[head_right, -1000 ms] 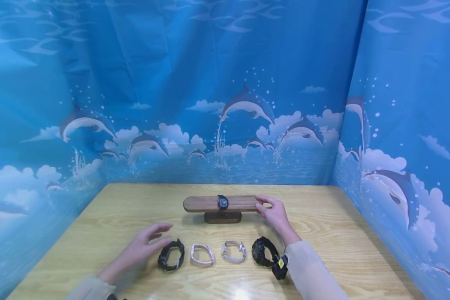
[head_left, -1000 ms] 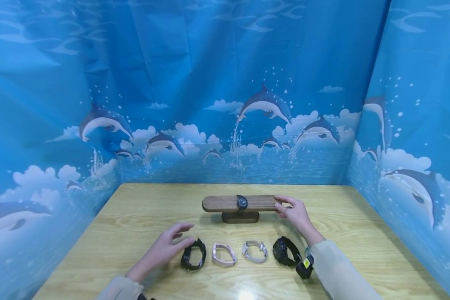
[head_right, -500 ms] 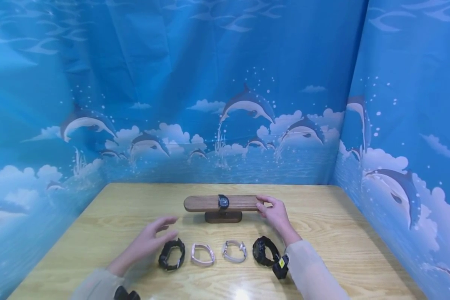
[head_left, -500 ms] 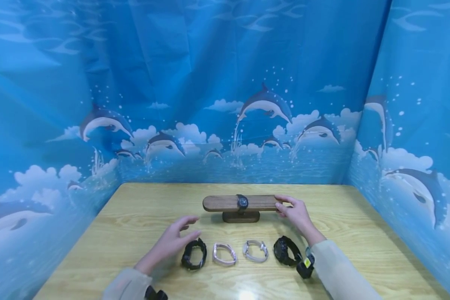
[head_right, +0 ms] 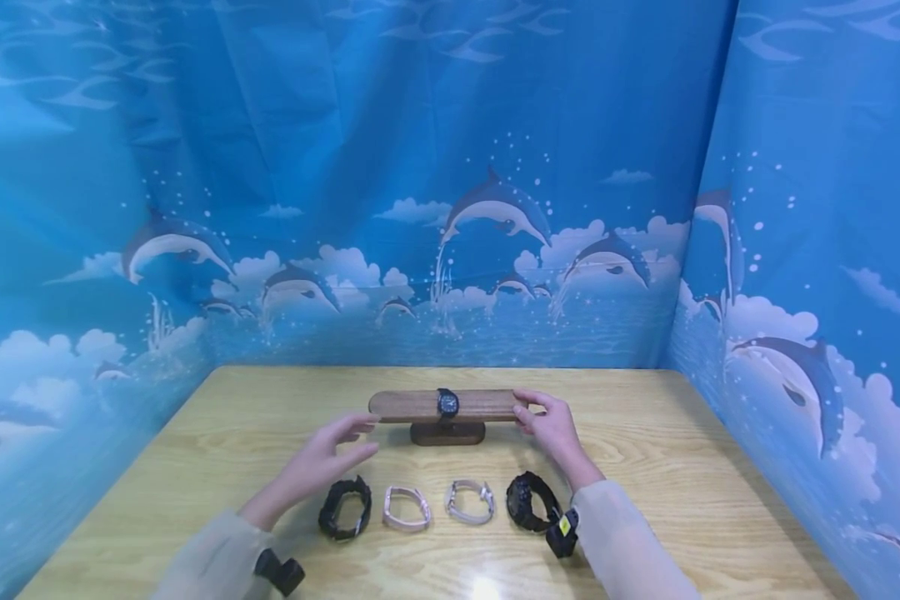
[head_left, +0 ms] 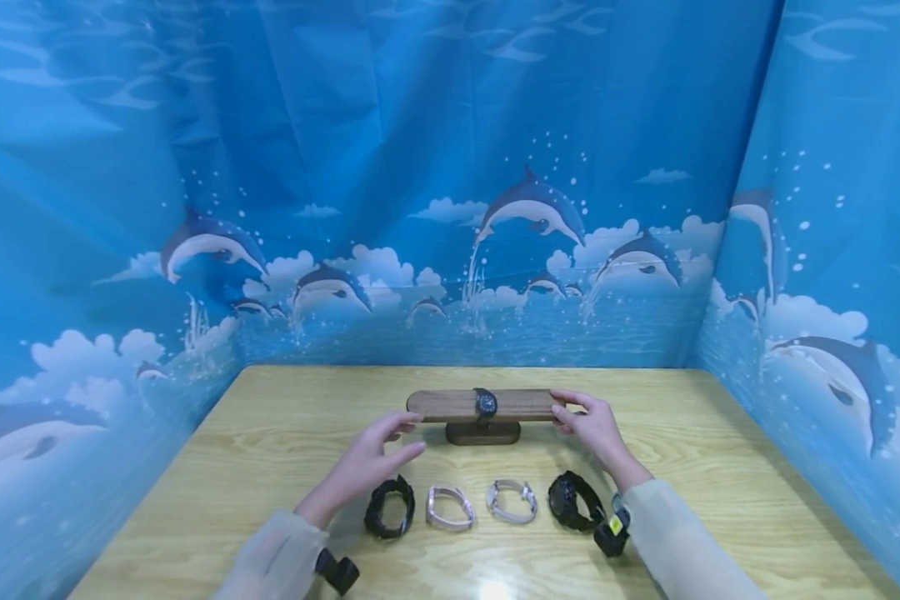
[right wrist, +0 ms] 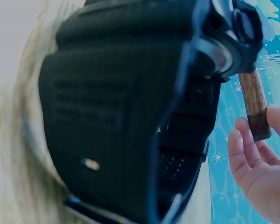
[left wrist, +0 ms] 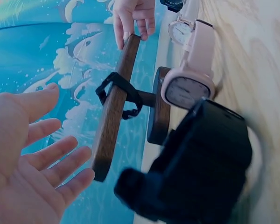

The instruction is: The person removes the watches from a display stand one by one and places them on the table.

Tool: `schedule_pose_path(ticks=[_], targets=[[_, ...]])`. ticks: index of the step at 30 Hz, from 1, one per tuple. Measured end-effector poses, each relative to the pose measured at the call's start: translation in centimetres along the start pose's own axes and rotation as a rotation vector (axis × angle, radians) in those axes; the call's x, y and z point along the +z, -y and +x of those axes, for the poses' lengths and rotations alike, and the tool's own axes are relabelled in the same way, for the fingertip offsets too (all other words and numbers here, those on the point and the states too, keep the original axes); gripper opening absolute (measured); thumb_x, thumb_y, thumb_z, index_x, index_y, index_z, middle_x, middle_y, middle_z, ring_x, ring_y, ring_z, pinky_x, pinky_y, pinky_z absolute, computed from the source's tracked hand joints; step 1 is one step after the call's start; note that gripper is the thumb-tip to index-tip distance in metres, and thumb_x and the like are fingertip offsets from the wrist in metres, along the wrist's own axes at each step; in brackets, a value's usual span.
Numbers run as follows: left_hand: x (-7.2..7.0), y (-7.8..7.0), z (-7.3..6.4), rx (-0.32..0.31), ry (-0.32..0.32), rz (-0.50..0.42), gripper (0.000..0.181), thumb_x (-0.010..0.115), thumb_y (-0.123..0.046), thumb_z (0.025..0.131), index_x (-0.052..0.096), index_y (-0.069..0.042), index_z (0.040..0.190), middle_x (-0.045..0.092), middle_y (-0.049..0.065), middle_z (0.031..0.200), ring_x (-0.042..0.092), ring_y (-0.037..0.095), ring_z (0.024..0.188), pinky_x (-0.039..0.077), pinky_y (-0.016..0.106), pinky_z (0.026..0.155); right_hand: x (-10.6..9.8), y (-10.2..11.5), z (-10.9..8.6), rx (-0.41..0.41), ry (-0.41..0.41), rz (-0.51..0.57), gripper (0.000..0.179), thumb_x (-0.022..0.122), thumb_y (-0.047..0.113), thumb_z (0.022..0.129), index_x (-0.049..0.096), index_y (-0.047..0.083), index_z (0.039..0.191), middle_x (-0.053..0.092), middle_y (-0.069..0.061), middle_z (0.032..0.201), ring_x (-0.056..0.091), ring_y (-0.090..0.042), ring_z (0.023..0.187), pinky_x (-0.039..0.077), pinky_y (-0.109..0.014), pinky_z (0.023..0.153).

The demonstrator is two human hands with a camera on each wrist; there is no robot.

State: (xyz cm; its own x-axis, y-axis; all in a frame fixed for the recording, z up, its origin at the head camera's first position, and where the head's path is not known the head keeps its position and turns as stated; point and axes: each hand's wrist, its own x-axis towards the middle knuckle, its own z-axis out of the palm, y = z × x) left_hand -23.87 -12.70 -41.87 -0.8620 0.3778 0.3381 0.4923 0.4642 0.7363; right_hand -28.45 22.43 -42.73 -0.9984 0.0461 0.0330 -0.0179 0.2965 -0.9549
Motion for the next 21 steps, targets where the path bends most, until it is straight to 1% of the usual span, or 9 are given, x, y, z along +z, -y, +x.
schedule_pose_path(ticks=[3, 7, 10, 13, 18, 19, 21], targets=[[0.3, -0.5, 0.6, 0.026, -0.001, -0.002, 0.052, 0.066, -0.034, 0.085, 0.053, -0.008, 0.127, 0.055, 0.005, 0.124, 0.055, 0.022, 0.109, 0.045, 0.042, 0.095, -0.1, 0.0, 0.0, -0.001, 0.01, -0.004, 0.039, 0.057, 0.012, 0.093, 0.052, 0.003, 0.131, 0.048, -0.022, 0.128, 0.061, -0.036, 0.096, 0.052, -0.047, 0.081], [0.8, -1.2, 1.5, 0.079, -0.01, -0.007, 0.055, 0.066, -0.033, 0.085, 0.05, -0.004, 0.128, 0.052, 0.01, 0.127, 0.054, 0.026, 0.108, 0.046, 0.044, 0.092, -0.3, -0.1, 0.1, -0.003, 0.012, -0.015, 0.039, 0.057, 0.014, 0.093, 0.052, 0.004, 0.131, 0.048, -0.021, 0.128, 0.061, -0.036, 0.095, 0.052, -0.046, 0.081], [1.1, -1.5, 2.0, 0.093, -0.022, 0.023, 0.055, 0.066, -0.033, 0.085, 0.05, -0.004, 0.128, 0.052, 0.01, 0.128, 0.053, 0.024, 0.109, 0.046, 0.043, 0.092, -0.4, -0.1, 0.2, 0.001, 0.01, -0.011, 0.039, 0.057, 0.014, 0.093, 0.052, 0.005, 0.131, 0.048, -0.021, 0.127, 0.061, -0.036, 0.095, 0.052, -0.046, 0.082], [1.3, -1.7, 2.5, 0.069, -0.029, 0.052, 0.055, 0.066, -0.034, 0.085, 0.05, -0.006, 0.129, 0.052, 0.007, 0.128, 0.052, 0.022, 0.112, 0.046, 0.04, 0.093, -0.3, -0.1, 0.3, 0.006, 0.011, -0.004, 0.04, 0.058, 0.014, 0.093, 0.052, 0.004, 0.131, 0.048, -0.022, 0.127, 0.062, -0.035, 0.095, 0.051, -0.048, 0.083], [1.5, -1.9, 3.3, 0.024, -0.027, 0.062, 0.055, 0.065, -0.036, 0.086, 0.048, -0.01, 0.132, 0.05, 0.006, 0.13, 0.05, 0.023, 0.115, 0.044, 0.042, 0.095, -0.2, -0.1, 0.3, 0.008, 0.012, 0.001, 0.04, 0.057, 0.014, 0.093, 0.052, 0.004, 0.131, 0.049, -0.023, 0.125, 0.061, -0.036, 0.095, 0.051, -0.048, 0.082], [1.6, -2.0, 3.4, 0.019, -0.024, 0.066, 0.056, 0.064, -0.037, 0.086, 0.048, -0.011, 0.132, 0.05, 0.006, 0.13, 0.05, 0.023, 0.115, 0.043, 0.042, 0.095, -0.2, -0.1, 0.3, 0.008, 0.012, 0.002, 0.04, 0.057, 0.014, 0.093, 0.052, 0.004, 0.131, 0.049, -0.023, 0.125, 0.061, -0.036, 0.096, 0.051, -0.047, 0.082], [1.8, -2.1, 3.8, 0.03, -0.02, 0.07, 0.056, 0.063, -0.038, 0.086, 0.047, -0.011, 0.133, 0.049, 0.006, 0.129, 0.049, 0.023, 0.115, 0.043, 0.042, 0.096, -0.1, -0.2, 0.2, 0.009, 0.012, 0.004, 0.04, 0.058, 0.014, 0.093, 0.052, 0.004, 0.131, 0.049, -0.022, 0.126, 0.061, -0.036, 0.096, 0.051, -0.047, 0.082]])
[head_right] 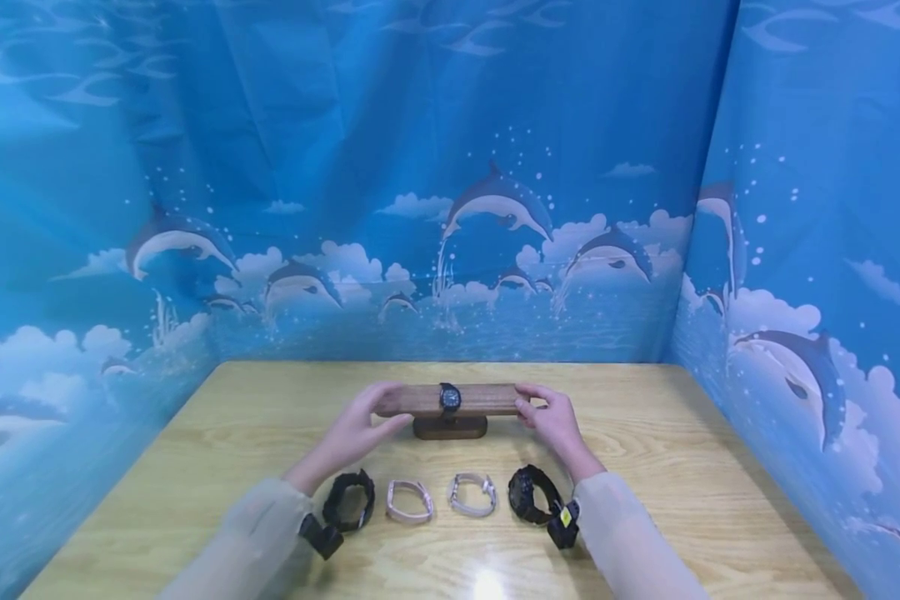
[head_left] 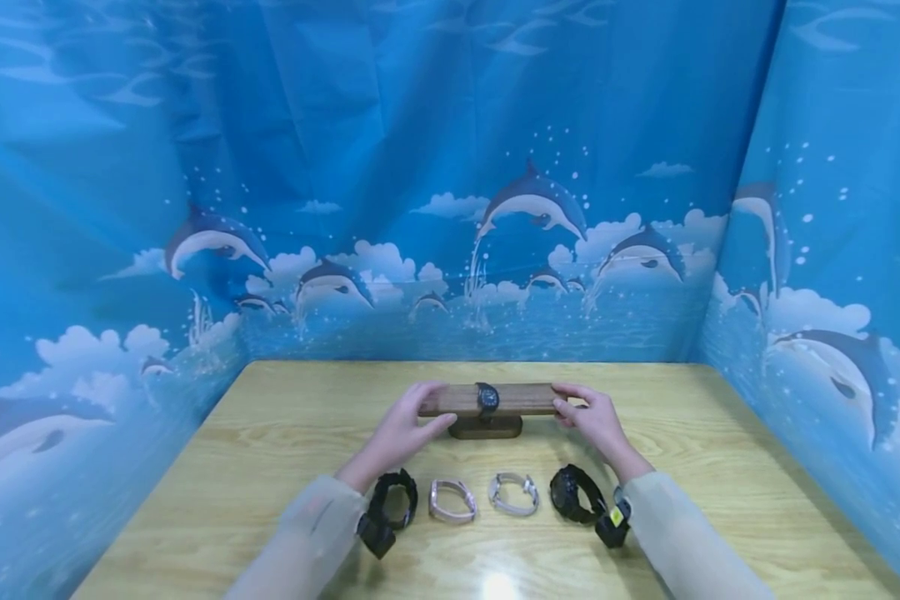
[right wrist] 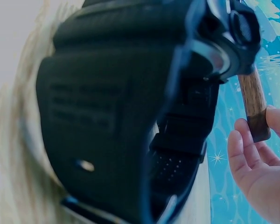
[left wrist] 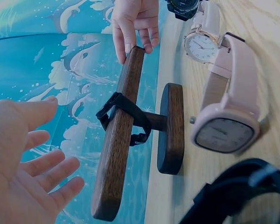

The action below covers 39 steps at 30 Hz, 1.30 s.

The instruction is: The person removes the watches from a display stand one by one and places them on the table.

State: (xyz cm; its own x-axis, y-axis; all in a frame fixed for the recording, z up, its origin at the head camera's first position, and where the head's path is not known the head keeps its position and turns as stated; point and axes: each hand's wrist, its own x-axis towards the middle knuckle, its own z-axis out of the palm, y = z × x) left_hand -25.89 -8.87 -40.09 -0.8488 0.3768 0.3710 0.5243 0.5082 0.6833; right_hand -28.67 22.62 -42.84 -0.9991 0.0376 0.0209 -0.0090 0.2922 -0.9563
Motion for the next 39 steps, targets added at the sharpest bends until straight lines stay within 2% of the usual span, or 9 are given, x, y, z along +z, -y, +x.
schedule_pose_path(ticks=[8, 12, 16, 24, 33, 39], targets=[[1.0, -0.6, 2.1, 0.074, -0.027, 0.063, 0.053, 0.067, -0.026, 0.086, 0.047, -0.009, 0.132, 0.049, 0.01, 0.132, 0.047, 0.025, 0.119, 0.04, 0.041, 0.099, 0.0, 0.1, -0.1, -0.012, 0.005, -0.014, 0.04, 0.057, 0.013, 0.093, 0.052, 0.004, 0.131, 0.047, -0.022, 0.129, 0.061, -0.036, 0.098, 0.052, -0.045, 0.082], [1.5, -0.8, 2.9, 0.087, -0.024, 0.095, 0.056, 0.07, -0.025, 0.083, 0.047, -0.007, 0.132, 0.048, 0.011, 0.133, 0.046, 0.024, 0.12, 0.039, 0.039, 0.101, 0.0, 0.0, -0.1, -0.01, 0.003, 0.001, 0.039, 0.057, 0.012, 0.093, 0.052, 0.004, 0.131, 0.048, -0.022, 0.128, 0.06, -0.037, 0.097, 0.051, -0.047, 0.083], [1.9, -0.8, 3.6, 0.079, 0.003, 0.129, 0.06, 0.07, -0.029, 0.083, 0.046, -0.006, 0.133, 0.046, 0.011, 0.135, 0.047, 0.024, 0.119, 0.04, 0.039, 0.1, -0.1, 0.0, -0.1, -0.015, 0.003, -0.004, 0.039, 0.057, 0.012, 0.093, 0.052, 0.004, 0.131, 0.048, -0.022, 0.128, 0.06, -0.038, 0.097, 0.051, -0.048, 0.083], [2.8, -0.7, 4.3, 0.05, 0.072, 0.315, 0.074, 0.068, -0.044, 0.081, 0.04, -0.004, 0.138, 0.041, 0.012, 0.14, 0.038, 0.026, 0.129, 0.033, 0.041, 0.105, 0.0, 0.0, -0.2, -0.014, 0.003, -0.005, 0.039, 0.057, 0.011, 0.093, 0.052, 0.003, 0.131, 0.047, -0.023, 0.129, 0.06, -0.037, 0.098, 0.051, -0.047, 0.083], [3.3, -0.3, 4.8, -0.013, 0.139, 0.378, 0.085, 0.066, -0.053, 0.077, 0.034, -0.008, 0.142, 0.036, 0.011, 0.144, 0.034, 0.028, 0.131, 0.029, 0.046, 0.107, 0.1, 0.0, -0.1, -0.007, 0.011, -0.007, 0.04, 0.057, 0.013, 0.093, 0.051, 0.004, 0.132, 0.046, -0.022, 0.131, 0.059, -0.038, 0.1, 0.05, -0.048, 0.084], [3.9, 0.4, 5.1, -0.017, 0.138, 0.369, 0.084, 0.071, -0.047, 0.076, 0.035, -0.007, 0.141, 0.039, 0.012, 0.142, 0.036, 0.029, 0.13, 0.028, 0.046, 0.107, 0.1, 0.0, -0.2, -0.017, 0.004, -0.018, 0.039, 0.057, 0.012, 0.093, 0.051, 0.004, 0.131, 0.046, -0.023, 0.129, 0.061, -0.035, 0.097, 0.051, -0.047, 0.083]])
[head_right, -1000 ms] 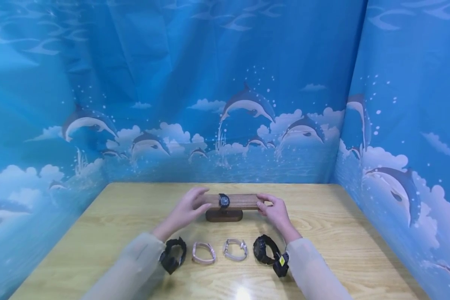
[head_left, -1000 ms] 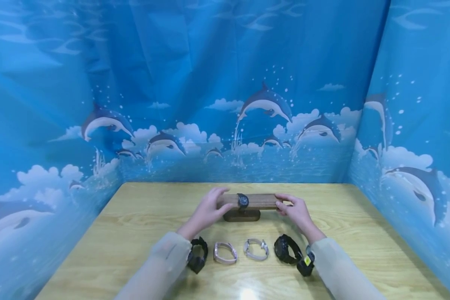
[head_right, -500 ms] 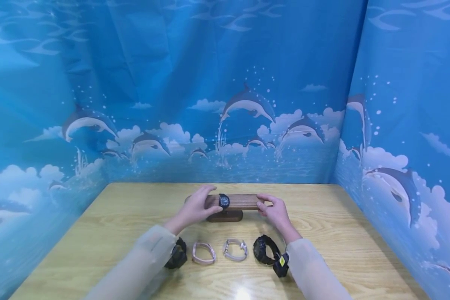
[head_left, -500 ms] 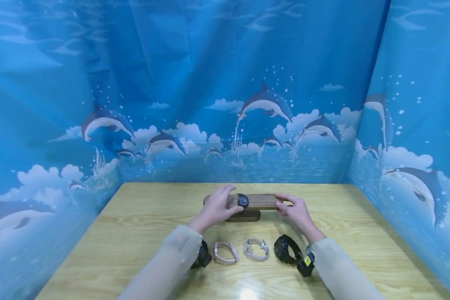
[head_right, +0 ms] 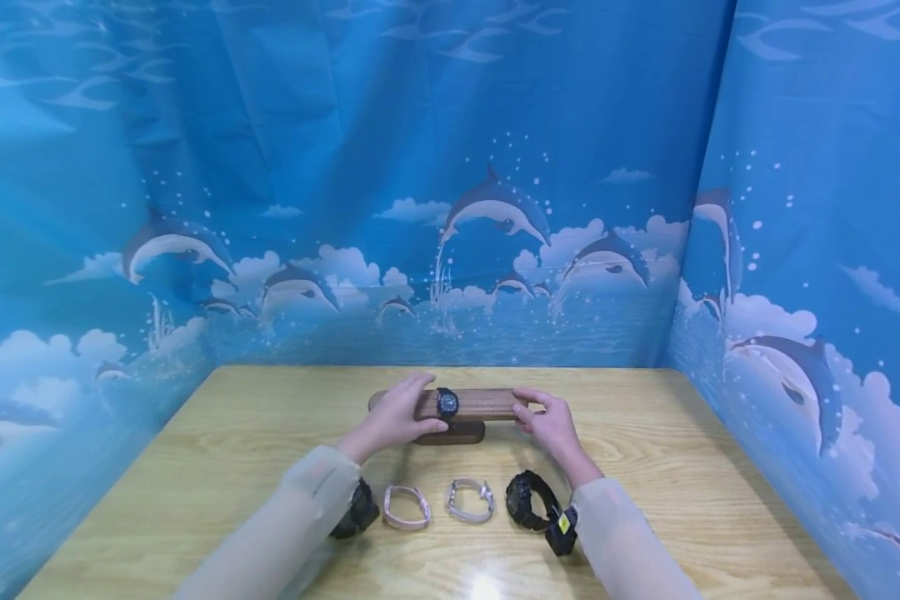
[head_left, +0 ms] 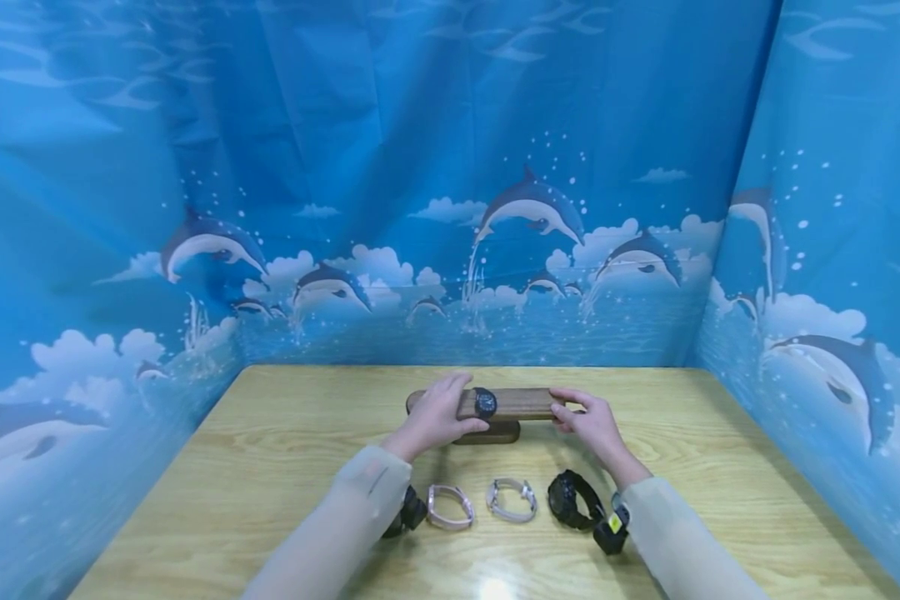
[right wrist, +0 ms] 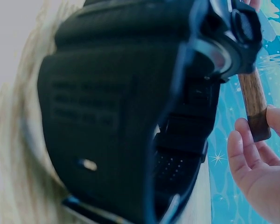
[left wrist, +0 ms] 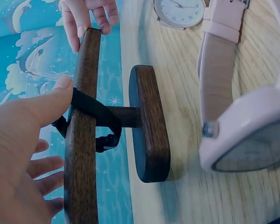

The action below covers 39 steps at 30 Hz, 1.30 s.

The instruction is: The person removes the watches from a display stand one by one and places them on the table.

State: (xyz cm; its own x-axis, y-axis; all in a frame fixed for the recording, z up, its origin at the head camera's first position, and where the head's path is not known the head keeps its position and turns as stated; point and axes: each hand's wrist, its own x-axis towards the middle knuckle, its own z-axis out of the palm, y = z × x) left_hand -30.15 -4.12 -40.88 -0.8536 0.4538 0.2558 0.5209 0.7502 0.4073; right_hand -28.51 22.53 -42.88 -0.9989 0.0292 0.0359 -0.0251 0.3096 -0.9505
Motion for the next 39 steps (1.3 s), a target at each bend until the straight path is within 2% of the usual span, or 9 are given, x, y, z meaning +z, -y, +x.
schedule_pose_path(ticks=[11, 17, 26, 39], targets=[[0.6, -0.1, 0.5, 0.006, 0.006, 0.018, 0.081, 0.074, -0.043, 0.075, 0.04, -0.005, 0.138, 0.044, 0.012, 0.138, 0.038, 0.029, 0.128, 0.021, 0.047, 0.11, -0.1, 0.1, 0.0, 0.002, -0.006, -0.013, 0.039, 0.057, 0.013, 0.093, 0.052, 0.004, 0.131, 0.047, -0.022, 0.129, 0.061, -0.035, 0.097, 0.053, -0.044, 0.081], [0.8, -0.3, 0.8, 0.026, 0.022, 0.054, 0.08, 0.074, -0.043, 0.075, 0.04, -0.008, 0.138, 0.045, 0.009, 0.137, 0.039, 0.028, 0.127, 0.02, 0.052, 0.109, 0.0, 0.1, 0.0, -0.002, -0.002, -0.004, 0.039, 0.056, 0.012, 0.093, 0.051, 0.003, 0.131, 0.047, -0.022, 0.13, 0.061, -0.037, 0.097, 0.052, -0.045, 0.081], [1.2, -0.6, 1.1, 0.037, 0.039, 0.067, 0.075, 0.072, -0.044, 0.076, 0.043, -0.013, 0.137, 0.046, 0.005, 0.137, 0.039, 0.025, 0.127, 0.016, 0.048, 0.111, 0.1, -0.2, 0.2, 0.001, -0.005, -0.004, 0.039, 0.057, 0.012, 0.093, 0.053, 0.005, 0.13, 0.047, -0.021, 0.129, 0.061, -0.036, 0.096, 0.053, -0.043, 0.08], [1.6, -0.4, 1.6, 0.065, 0.016, 0.076, 0.067, 0.074, -0.037, 0.078, 0.048, -0.011, 0.134, 0.052, 0.005, 0.131, 0.044, 0.024, 0.123, 0.02, 0.048, 0.11, 0.0, -0.3, 0.2, 0.001, -0.003, 0.005, 0.038, 0.057, 0.013, 0.093, 0.053, 0.004, 0.13, 0.047, -0.021, 0.129, 0.061, -0.035, 0.097, 0.053, -0.043, 0.08]])
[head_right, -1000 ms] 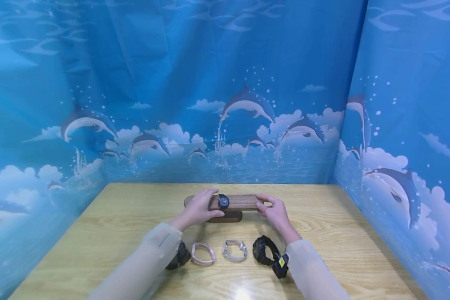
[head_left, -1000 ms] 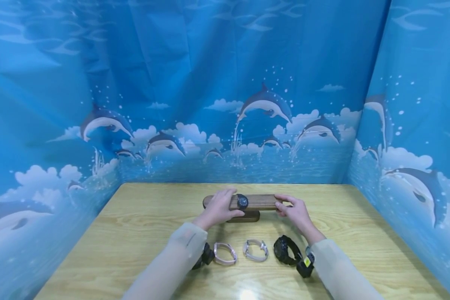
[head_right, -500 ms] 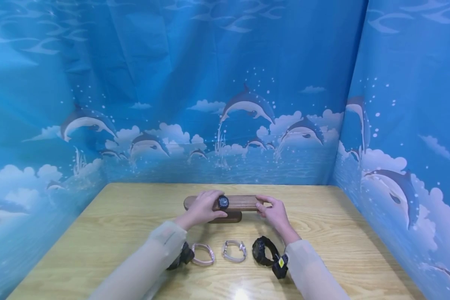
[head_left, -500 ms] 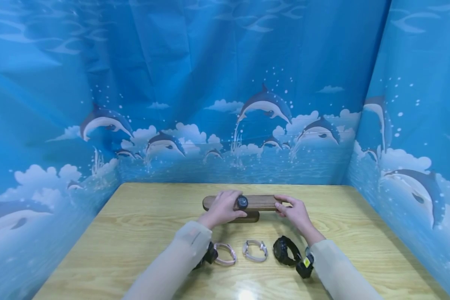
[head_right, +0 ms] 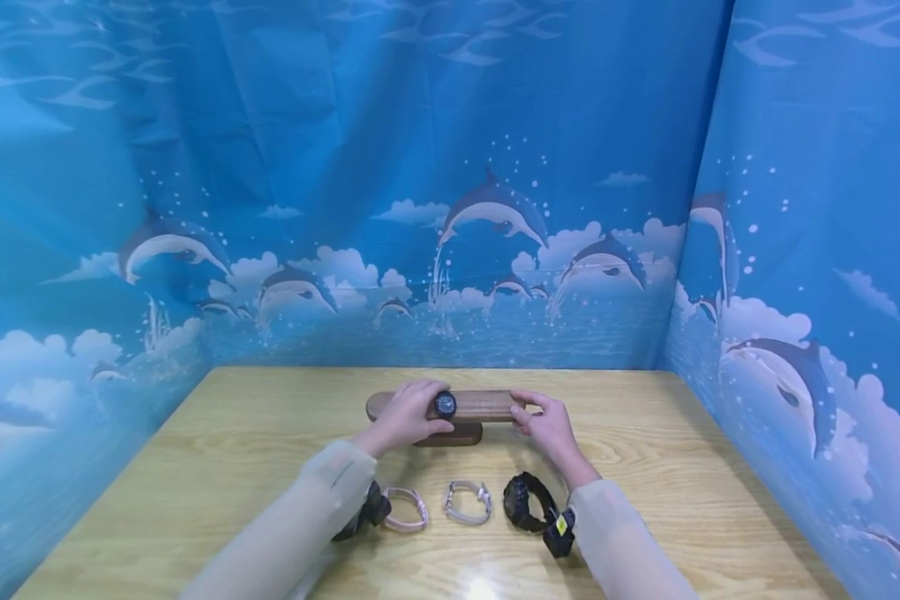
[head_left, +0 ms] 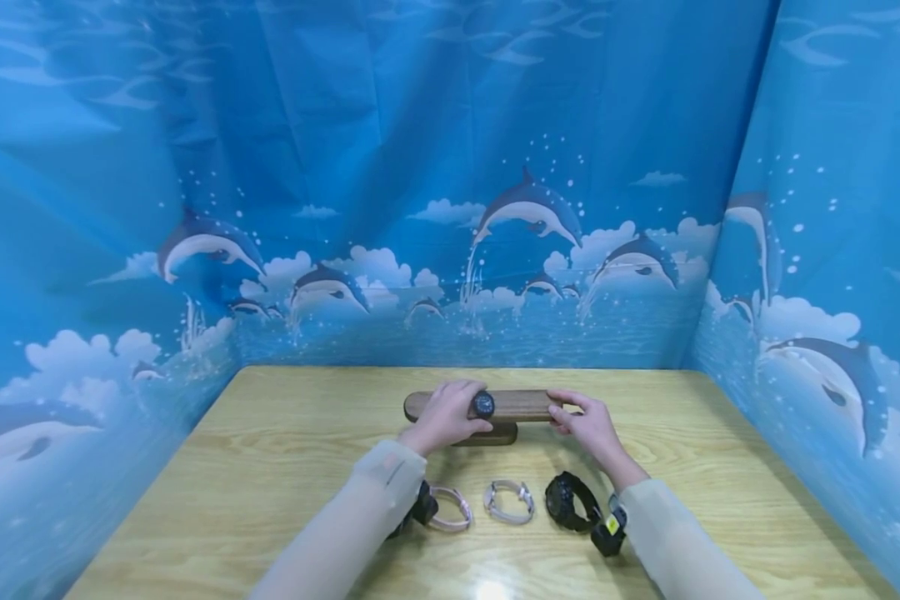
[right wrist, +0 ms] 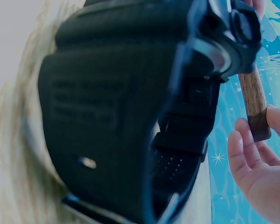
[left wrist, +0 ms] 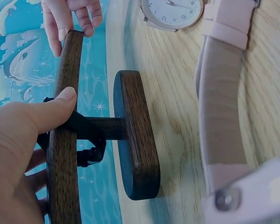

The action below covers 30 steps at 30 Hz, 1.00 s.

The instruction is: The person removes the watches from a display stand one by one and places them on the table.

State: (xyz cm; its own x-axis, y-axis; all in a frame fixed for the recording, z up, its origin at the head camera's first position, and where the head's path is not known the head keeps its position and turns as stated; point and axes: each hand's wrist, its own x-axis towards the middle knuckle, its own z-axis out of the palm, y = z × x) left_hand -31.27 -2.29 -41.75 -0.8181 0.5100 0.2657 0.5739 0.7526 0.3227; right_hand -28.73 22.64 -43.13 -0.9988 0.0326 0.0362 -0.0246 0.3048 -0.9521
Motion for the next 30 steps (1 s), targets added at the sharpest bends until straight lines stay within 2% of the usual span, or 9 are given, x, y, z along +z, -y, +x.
schedule_pose_path(ticks=[14, 23, 30], targets=[[-0.3, 0.4, 0.0, 0.025, 0.013, 0.014, 0.064, 0.072, -0.04, 0.079, 0.049, -0.015, 0.133, 0.053, 0.002, 0.131, 0.046, 0.02, 0.121, 0.028, 0.041, 0.108, 0.1, -0.1, 0.0, 0.013, -0.011, 0.009, 0.038, 0.058, 0.012, 0.092, 0.053, 0.004, 0.13, 0.048, -0.021, 0.127, 0.062, -0.034, 0.096, 0.053, -0.044, 0.081], [-0.4, 0.7, 0.0, 0.021, 0.016, 0.004, 0.064, 0.073, -0.039, 0.078, 0.049, -0.015, 0.133, 0.053, 0.002, 0.131, 0.046, 0.021, 0.121, 0.024, 0.041, 0.11, 0.0, 0.0, -0.1, 0.013, -0.001, 0.014, 0.039, 0.057, 0.014, 0.093, 0.052, 0.005, 0.131, 0.047, -0.02, 0.127, 0.061, -0.035, 0.098, 0.052, -0.046, 0.081], [-0.5, 1.1, -0.2, 0.041, -0.006, 0.004, 0.064, 0.074, -0.037, 0.077, 0.05, -0.013, 0.131, 0.055, 0.004, 0.128, 0.049, 0.022, 0.118, 0.033, 0.042, 0.104, 0.0, 0.2, -0.1, 0.019, -0.002, 0.002, 0.039, 0.057, 0.013, 0.093, 0.052, 0.005, 0.131, 0.047, -0.02, 0.129, 0.06, -0.035, 0.097, 0.052, -0.044, 0.082]])
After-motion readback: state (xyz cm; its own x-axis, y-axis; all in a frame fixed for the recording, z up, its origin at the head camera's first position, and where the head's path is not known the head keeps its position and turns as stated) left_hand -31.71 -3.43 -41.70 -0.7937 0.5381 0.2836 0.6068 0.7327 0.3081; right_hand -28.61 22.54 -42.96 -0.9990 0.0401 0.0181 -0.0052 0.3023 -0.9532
